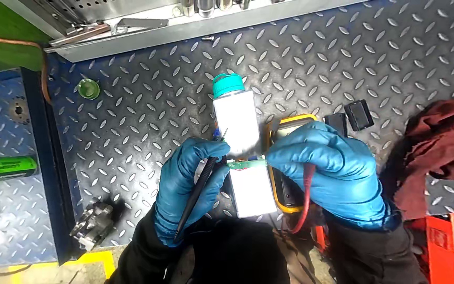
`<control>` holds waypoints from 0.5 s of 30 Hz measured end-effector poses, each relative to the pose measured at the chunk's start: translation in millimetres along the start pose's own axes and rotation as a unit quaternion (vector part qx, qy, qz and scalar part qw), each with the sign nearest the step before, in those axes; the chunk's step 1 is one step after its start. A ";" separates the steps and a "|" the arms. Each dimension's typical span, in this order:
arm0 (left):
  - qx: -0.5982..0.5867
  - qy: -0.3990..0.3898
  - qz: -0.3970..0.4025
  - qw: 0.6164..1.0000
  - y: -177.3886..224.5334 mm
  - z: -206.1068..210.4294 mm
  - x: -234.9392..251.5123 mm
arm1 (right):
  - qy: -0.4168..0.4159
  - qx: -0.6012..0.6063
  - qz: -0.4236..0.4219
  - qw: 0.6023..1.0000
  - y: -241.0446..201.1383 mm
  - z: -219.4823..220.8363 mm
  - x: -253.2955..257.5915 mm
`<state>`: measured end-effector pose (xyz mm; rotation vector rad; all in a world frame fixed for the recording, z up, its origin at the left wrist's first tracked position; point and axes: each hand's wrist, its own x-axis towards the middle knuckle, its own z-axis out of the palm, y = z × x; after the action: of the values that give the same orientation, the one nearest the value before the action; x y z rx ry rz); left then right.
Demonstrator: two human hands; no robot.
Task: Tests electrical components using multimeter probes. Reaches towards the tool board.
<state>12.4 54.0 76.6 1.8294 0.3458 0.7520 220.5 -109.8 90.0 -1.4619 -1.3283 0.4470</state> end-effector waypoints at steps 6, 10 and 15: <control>0.163 0.082 0.126 0.975 18.3 -6.3 -10.3 | -0.042 -0.109 -0.108 0.987 8.4 -12.0 -11.4; 0.154 0.082 0.125 0.977 24.0 -4.2 -15.3 | -0.031 -0.203 -0.117 0.972 12.6 -8.1 -28.6; 0.090 0.061 0.089 0.990 18.8 -5.0 -10.0 | -0.008 -0.199 -0.108 0.974 15.0 -3.3 -33.4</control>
<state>-0.6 44.8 91.6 2.0062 0.3422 0.9861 220.0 -137.9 66.4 -1.6115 -1.6364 0.0484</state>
